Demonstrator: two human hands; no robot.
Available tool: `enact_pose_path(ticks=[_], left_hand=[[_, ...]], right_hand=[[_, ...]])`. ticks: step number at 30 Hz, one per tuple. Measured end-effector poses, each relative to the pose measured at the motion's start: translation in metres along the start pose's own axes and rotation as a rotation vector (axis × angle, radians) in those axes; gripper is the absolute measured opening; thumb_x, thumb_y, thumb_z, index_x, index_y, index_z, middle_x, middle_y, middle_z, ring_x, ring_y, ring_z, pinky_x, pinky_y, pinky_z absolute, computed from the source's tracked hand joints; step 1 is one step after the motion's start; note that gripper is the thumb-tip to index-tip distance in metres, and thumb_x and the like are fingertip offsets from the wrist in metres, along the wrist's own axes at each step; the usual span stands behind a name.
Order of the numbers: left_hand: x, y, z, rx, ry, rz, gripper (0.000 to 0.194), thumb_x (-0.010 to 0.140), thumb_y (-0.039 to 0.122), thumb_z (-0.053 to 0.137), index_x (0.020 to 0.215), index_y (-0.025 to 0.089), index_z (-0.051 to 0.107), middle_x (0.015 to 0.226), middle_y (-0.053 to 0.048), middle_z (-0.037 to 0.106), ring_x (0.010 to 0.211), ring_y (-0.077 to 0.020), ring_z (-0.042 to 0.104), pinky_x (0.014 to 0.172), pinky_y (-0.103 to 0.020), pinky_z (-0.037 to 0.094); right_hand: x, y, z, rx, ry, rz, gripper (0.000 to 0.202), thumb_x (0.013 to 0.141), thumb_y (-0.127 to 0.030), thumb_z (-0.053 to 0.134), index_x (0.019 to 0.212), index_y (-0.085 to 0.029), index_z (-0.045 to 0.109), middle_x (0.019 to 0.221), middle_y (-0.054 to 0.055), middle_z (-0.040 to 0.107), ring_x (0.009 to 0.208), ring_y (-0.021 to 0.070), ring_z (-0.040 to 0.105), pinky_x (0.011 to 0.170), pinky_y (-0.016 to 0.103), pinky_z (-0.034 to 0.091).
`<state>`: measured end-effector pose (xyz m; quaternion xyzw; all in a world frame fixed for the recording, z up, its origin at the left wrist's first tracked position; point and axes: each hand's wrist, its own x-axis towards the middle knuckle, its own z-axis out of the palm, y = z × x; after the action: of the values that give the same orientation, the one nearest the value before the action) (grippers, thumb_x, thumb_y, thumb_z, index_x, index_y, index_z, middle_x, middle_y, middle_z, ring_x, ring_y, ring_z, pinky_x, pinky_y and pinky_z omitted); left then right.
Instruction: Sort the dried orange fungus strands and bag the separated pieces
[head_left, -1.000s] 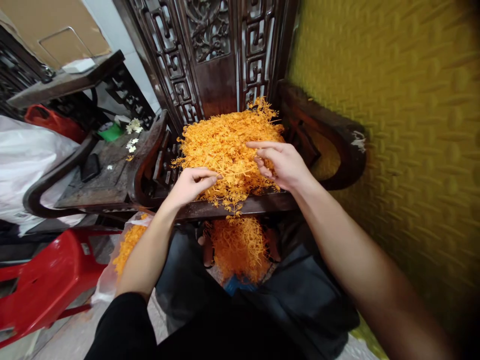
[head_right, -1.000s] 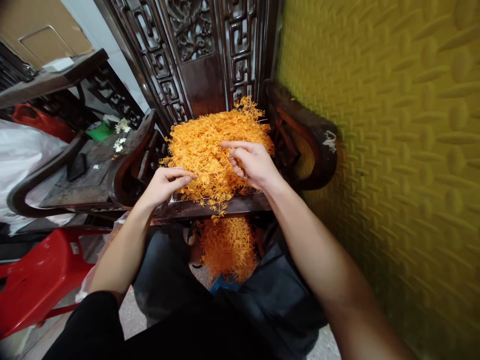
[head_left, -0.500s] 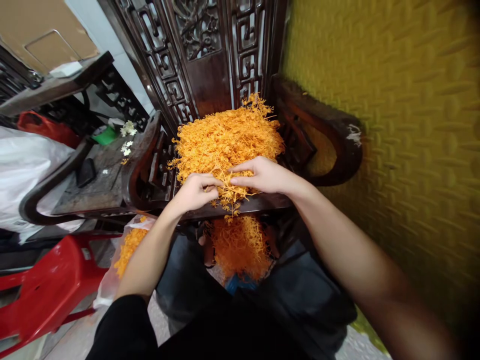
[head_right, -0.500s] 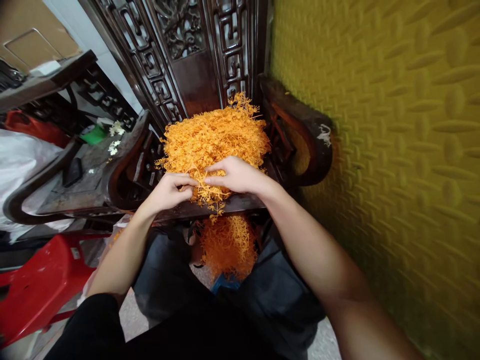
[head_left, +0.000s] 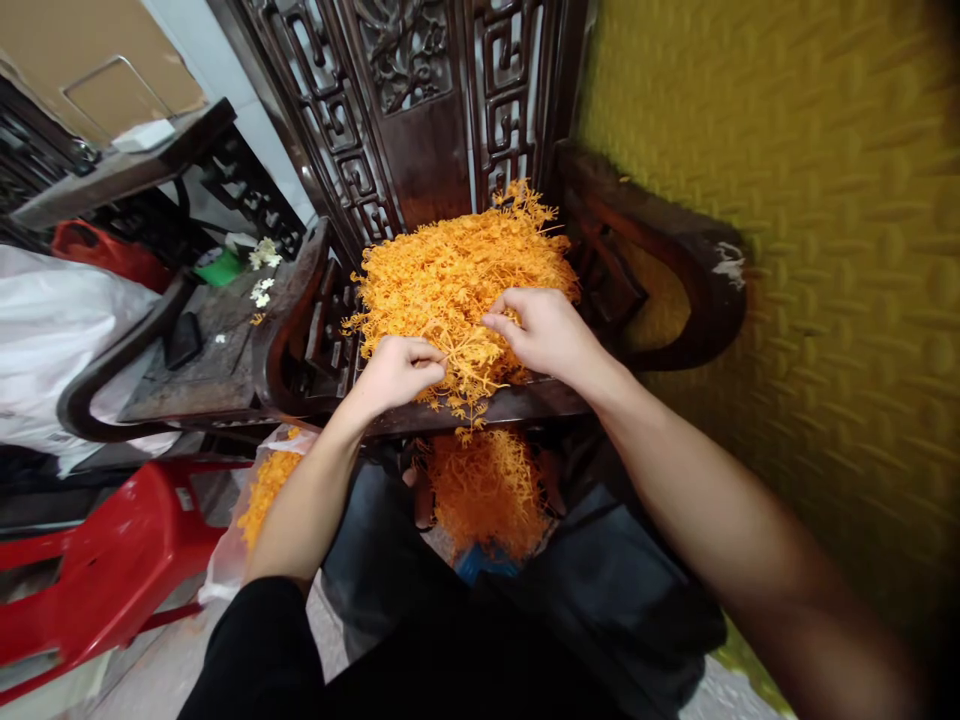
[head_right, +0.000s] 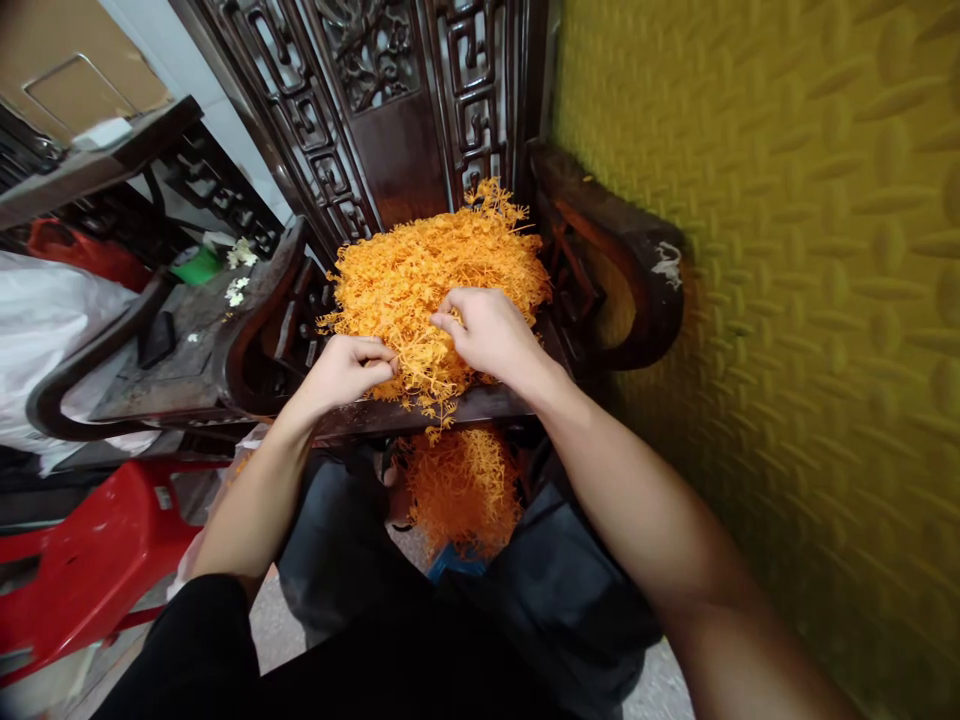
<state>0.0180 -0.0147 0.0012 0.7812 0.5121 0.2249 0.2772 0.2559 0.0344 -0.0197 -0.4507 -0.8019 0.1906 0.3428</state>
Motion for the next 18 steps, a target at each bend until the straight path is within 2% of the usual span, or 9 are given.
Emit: enact_pose_path(ticks=[3,5,6,8,11,13,16,18], left_hand=[[-0.003,-0.006,-0.004,-0.010,0.002,-0.069,0.018,0.074,0.023,0.059,0.063,0.016,0.071,0.063,0.001,0.060,0.062,-0.0129,0.051,0.061,-0.028,0.037],[-0.007,-0.011,-0.008,-0.006,0.059,-0.126,0.016,0.073,0.023,0.059,0.063,0.016,0.070,0.062,0.001,0.060,0.062,-0.0132,0.051,0.061,-0.027,0.037],[-0.008,-0.013,-0.009,0.000,0.102,-0.144,0.017,0.074,0.023,0.060,0.064,0.016,0.071,0.062,0.001,0.061,0.063,-0.0137,0.052,0.061,-0.028,0.038],[-0.009,-0.016,-0.011,0.012,0.183,-0.152,0.017,0.075,0.024,0.060,0.067,0.016,0.073,0.065,0.000,0.066,0.065,-0.0150,0.056,0.064,-0.028,0.041],[-0.009,-0.016,-0.010,-0.003,0.233,-0.154,0.020,0.077,0.023,0.060,0.079,0.016,0.079,0.075,-0.002,0.074,0.073,-0.0174,0.063,0.071,-0.030,0.046],[-0.008,-0.015,-0.008,-0.039,0.235,-0.159,0.022,0.080,0.025,0.061,0.086,0.016,0.081,0.080,-0.002,0.076,0.075,-0.0181,0.065,0.074,-0.030,0.047],[-0.005,-0.012,-0.005,-0.112,0.233,-0.162,0.027,0.086,0.038,0.066,0.086,0.016,0.080,0.079,-0.002,0.075,0.072,-0.0166,0.062,0.069,-0.029,0.045],[-0.003,-0.011,-0.004,-0.149,0.260,-0.168,0.032,0.088,0.045,0.068,0.081,0.015,0.079,0.073,-0.001,0.072,0.066,-0.0142,0.056,0.064,-0.028,0.041]], right_hand=[[0.007,0.017,-0.009,0.086,0.244,0.143,0.018,0.094,-0.034,0.065,0.087,-0.017,0.068,0.090,0.011,0.074,0.084,0.0248,0.068,0.077,0.039,0.048],[0.011,0.031,-0.019,0.288,0.416,0.336,0.020,0.095,-0.036,0.064,0.086,-0.018,0.063,0.091,0.012,0.074,0.070,0.0175,0.067,0.062,0.033,0.044],[0.012,0.036,-0.024,0.437,0.444,0.423,0.020,0.095,-0.037,0.064,0.085,-0.019,0.059,0.093,0.012,0.074,0.062,0.0137,0.065,0.054,0.030,0.038],[0.010,0.039,-0.028,0.725,0.374,0.520,0.023,0.088,-0.034,0.070,0.081,-0.021,0.053,0.098,0.013,0.076,0.053,0.0100,0.061,0.044,0.026,0.025],[0.003,0.023,-0.024,0.933,0.183,0.496,0.032,0.073,-0.028,0.081,0.081,-0.022,0.050,0.094,0.010,0.076,0.048,0.0096,0.056,0.040,0.024,0.019],[-0.002,0.008,-0.017,0.986,0.068,0.457,0.031,0.074,-0.033,0.082,0.091,-0.022,0.058,0.085,0.004,0.072,0.045,0.0075,0.048,0.039,0.024,0.019],[-0.006,-0.006,-0.008,0.997,-0.068,0.404,0.044,0.080,-0.051,0.079,0.111,-0.023,0.069,0.069,-0.003,0.059,0.044,0.0075,0.041,0.040,0.025,0.020],[-0.008,-0.009,-0.002,0.887,-0.096,0.387,0.051,0.080,-0.063,0.078,0.108,-0.021,0.074,0.057,-0.006,0.050,0.043,0.0082,0.038,0.041,0.026,0.021]])
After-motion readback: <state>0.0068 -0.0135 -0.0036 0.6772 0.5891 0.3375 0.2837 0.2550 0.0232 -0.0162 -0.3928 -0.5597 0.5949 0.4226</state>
